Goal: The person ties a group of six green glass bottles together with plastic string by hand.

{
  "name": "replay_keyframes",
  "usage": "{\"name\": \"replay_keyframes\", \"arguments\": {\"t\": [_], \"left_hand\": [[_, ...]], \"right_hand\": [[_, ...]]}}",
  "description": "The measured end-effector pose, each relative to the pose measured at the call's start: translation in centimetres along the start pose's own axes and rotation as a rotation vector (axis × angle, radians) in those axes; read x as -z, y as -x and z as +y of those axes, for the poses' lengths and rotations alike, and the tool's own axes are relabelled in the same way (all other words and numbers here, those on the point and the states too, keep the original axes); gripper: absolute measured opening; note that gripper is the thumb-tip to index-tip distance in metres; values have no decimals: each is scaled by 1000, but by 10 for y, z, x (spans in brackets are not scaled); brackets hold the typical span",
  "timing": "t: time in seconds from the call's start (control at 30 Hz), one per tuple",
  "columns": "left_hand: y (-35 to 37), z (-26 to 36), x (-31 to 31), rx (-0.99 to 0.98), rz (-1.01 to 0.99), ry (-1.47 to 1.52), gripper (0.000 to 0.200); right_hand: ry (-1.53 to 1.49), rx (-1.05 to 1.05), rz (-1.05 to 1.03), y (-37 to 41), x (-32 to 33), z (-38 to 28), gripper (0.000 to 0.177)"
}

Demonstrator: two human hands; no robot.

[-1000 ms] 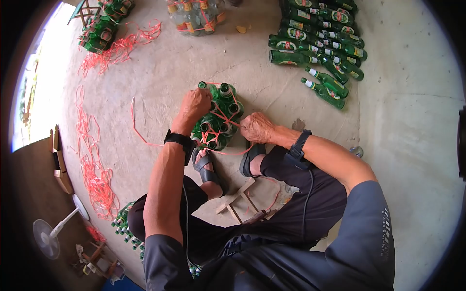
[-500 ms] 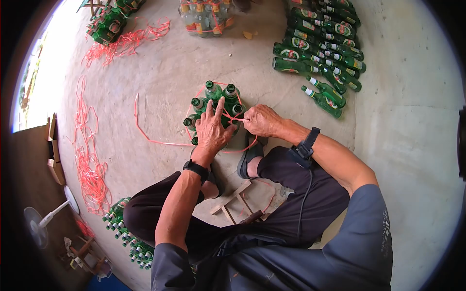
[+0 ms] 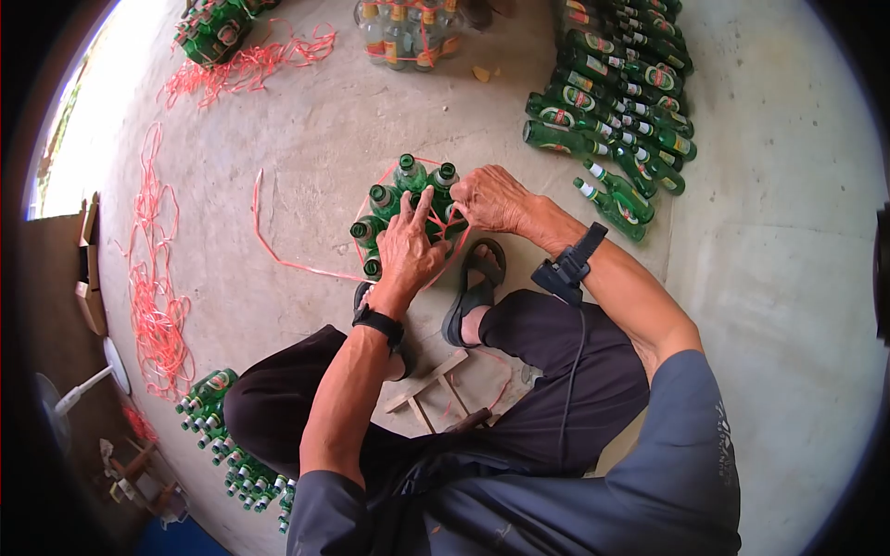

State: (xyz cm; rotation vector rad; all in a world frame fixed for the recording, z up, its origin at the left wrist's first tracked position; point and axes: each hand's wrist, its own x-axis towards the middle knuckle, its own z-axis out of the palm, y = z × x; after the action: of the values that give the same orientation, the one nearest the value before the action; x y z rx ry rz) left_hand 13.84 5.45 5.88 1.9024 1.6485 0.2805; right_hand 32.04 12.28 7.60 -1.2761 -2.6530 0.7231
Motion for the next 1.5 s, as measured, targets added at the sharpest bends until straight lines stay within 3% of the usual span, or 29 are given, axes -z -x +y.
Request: {"name": "replay_keyframes", "arguments": {"t": [0.1, 0.27, 0.37, 0.5, 0.67, 0.77, 0.97, 1.17, 1.27, 1.37, 1.43, 1.5], "left_hand": [[-2, 0, 0, 18, -16, -5, 90], [0, 2, -1, 29, 12, -10, 83], [0, -2, -6, -2, 30, -93, 59], [1, -4, -4, -49, 14, -84, 45], [5, -3, -7, -53, 27, -94, 47], [13, 0, -12, -126, 103, -297, 65], [13, -3, -22, -144, 110, -434, 72], [12, -1, -21, -163, 155, -445, 70], [12, -3, -20, -167, 149, -382, 68], [11, -5, -22, -161, 142, -328, 67], [12, -2, -19, -159, 125, -313, 67], [11, -1, -14, -162, 116, -302, 67]], "right_hand": [[59, 39, 122, -9, -9, 10, 5], [27, 50, 187, -12, -8, 13, 10], [-35, -8, 210, -11, -13, 22, 16], [-153, -115, 158, -12, -22, 33, 20], [-145, -86, 170, -13, -23, 40, 23], [-135, -149, 169, -12, -17, 37, 25], [-283, -290, 76, -14, -18, 42, 25], [-233, -251, 24, -10, -15, 49, 25], [-346, -251, -12, -5, -17, 53, 25], [-312, -172, -12, 0, -24, 58, 23], [-197, 30, 137, 0, -35, 63, 17], [-212, 5, 109, 1, -42, 67, 20]]}}
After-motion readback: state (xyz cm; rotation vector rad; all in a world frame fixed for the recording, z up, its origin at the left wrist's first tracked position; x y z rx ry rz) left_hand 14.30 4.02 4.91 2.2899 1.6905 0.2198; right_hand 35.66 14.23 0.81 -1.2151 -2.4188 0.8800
